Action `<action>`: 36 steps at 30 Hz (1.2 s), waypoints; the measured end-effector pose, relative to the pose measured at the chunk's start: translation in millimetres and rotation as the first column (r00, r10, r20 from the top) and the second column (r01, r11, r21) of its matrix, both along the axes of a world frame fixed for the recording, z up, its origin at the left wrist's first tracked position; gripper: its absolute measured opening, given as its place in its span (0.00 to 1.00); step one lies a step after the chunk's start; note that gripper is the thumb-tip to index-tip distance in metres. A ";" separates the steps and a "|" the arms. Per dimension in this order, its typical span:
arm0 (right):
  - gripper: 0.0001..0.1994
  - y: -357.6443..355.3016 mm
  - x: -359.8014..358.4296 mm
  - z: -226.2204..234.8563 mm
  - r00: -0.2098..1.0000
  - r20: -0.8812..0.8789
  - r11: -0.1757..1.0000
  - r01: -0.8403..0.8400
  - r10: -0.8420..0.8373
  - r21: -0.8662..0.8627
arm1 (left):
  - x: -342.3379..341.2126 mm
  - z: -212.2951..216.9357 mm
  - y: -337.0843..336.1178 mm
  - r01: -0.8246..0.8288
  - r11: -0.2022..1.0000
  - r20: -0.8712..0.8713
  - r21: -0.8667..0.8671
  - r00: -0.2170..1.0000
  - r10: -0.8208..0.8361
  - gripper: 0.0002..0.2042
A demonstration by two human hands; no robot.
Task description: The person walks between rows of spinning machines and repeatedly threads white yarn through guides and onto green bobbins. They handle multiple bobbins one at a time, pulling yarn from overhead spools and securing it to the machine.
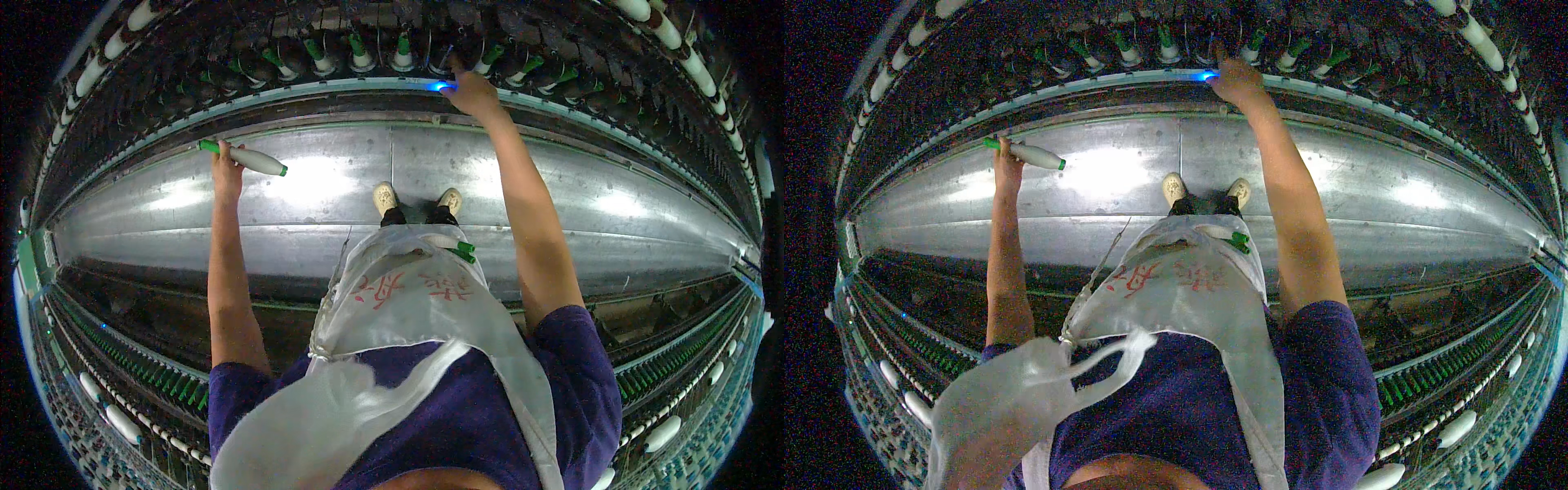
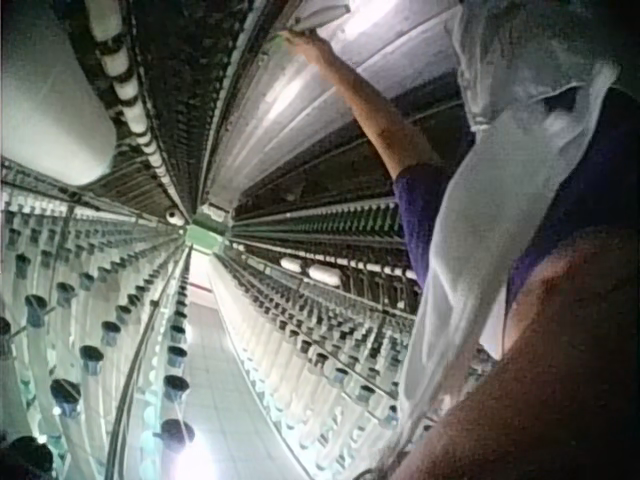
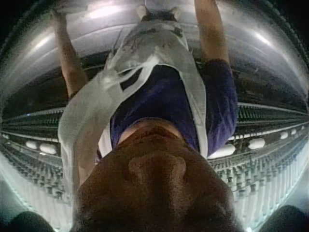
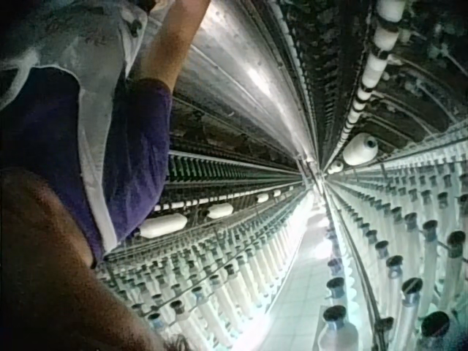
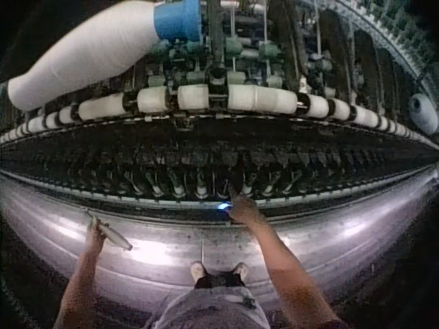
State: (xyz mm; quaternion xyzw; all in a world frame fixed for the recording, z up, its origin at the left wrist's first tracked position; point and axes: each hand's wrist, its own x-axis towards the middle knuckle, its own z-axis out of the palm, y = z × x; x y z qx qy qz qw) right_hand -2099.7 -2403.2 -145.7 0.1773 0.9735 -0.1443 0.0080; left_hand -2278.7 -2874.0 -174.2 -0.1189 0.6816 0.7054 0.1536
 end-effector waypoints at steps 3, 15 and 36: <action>0.30 -9.4 5.4 -10.2 0.988 0.123 0.995 0.098 -0.097 -0.005 | -0.5 15.8 -4.9 0.176 0.956 -0.054 -0.235 0.980 -0.194 0.19; 0.07 -21.6 17.1 -4.5 0.965 -0.191 0.953 0.220 -0.181 0.206 | 3.3 80.9 31.9 0.395 0.849 -0.157 -0.351 0.869 -0.469 0.12; 0.10 24.3 24.9 249.4 0.737 -0.587 0.469 -0.410 -0.334 -0.782 | 114.0 78.5 405.1 0.225 0.929 -0.603 -0.295 0.710 -0.364 0.13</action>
